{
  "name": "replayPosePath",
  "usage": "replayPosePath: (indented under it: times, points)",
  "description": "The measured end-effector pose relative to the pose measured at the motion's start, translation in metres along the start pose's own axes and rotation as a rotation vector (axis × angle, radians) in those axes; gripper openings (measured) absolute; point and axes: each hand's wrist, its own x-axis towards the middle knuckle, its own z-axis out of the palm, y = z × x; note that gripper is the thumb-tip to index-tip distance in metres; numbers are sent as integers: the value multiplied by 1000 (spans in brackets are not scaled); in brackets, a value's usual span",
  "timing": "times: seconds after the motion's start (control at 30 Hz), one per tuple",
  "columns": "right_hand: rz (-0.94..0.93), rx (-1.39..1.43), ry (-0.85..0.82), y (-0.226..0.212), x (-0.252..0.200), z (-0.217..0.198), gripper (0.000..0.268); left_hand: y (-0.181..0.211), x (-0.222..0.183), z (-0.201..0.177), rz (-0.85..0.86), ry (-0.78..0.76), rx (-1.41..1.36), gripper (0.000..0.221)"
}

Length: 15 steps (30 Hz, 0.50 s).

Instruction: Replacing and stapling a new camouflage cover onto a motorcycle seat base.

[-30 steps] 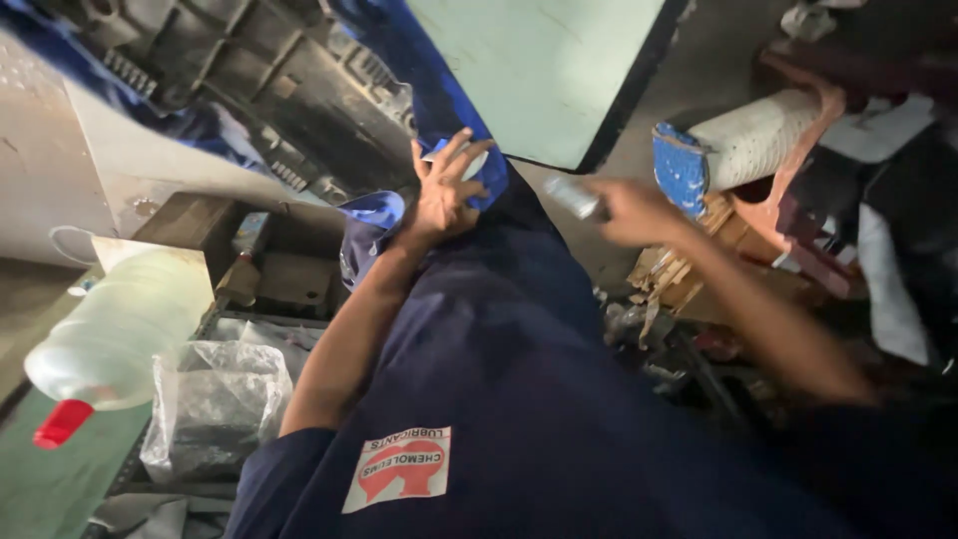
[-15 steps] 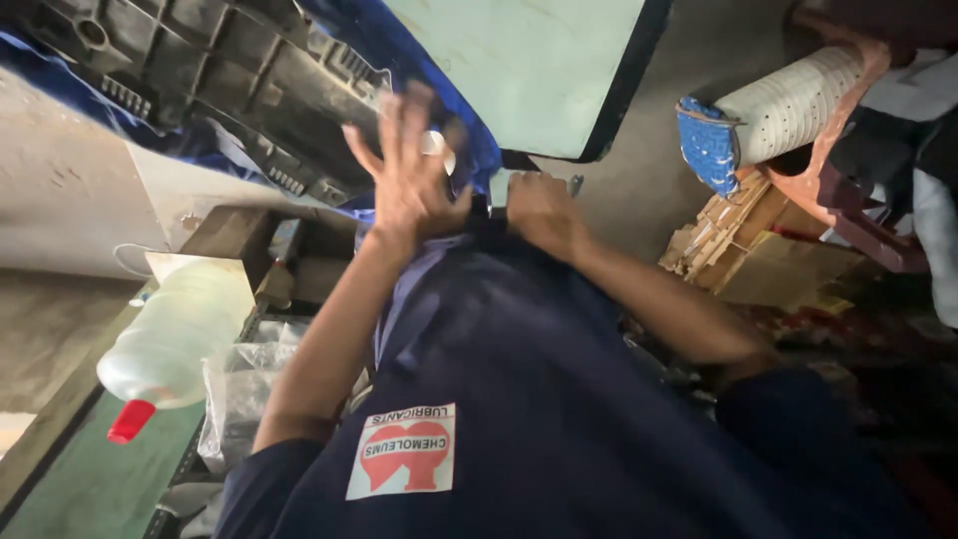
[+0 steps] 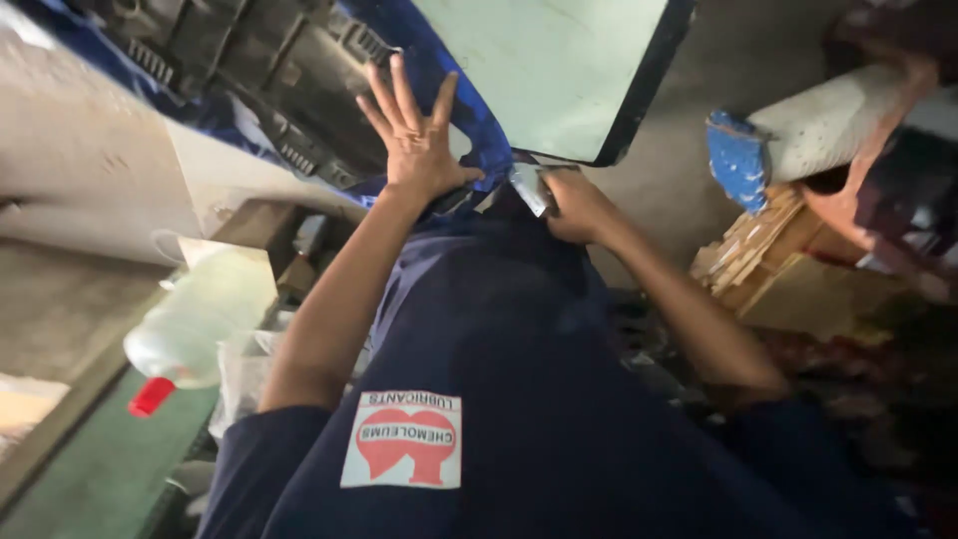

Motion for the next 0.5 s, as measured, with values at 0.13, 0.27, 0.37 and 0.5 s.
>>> replayPosePath:
  times: [0.13, 0.27, 0.37, 0.5]
  points:
    - [-120, 127, 62, 8, -34, 3, 63, 11, 2, -3, -35, -41, 39, 138]
    - [-47, 211, 70, -1, -25, 42, 50, 10, 2, 0, -25, -42, 56, 142]
    - [-94, 146, 240, 6, -9, 86, 23, 4, 4, 8, -22, -30, 70, 146]
    - [135, -46, 343, -18, -3, 91, 24, 1, 0, 16, -28, -6, 65, 143]
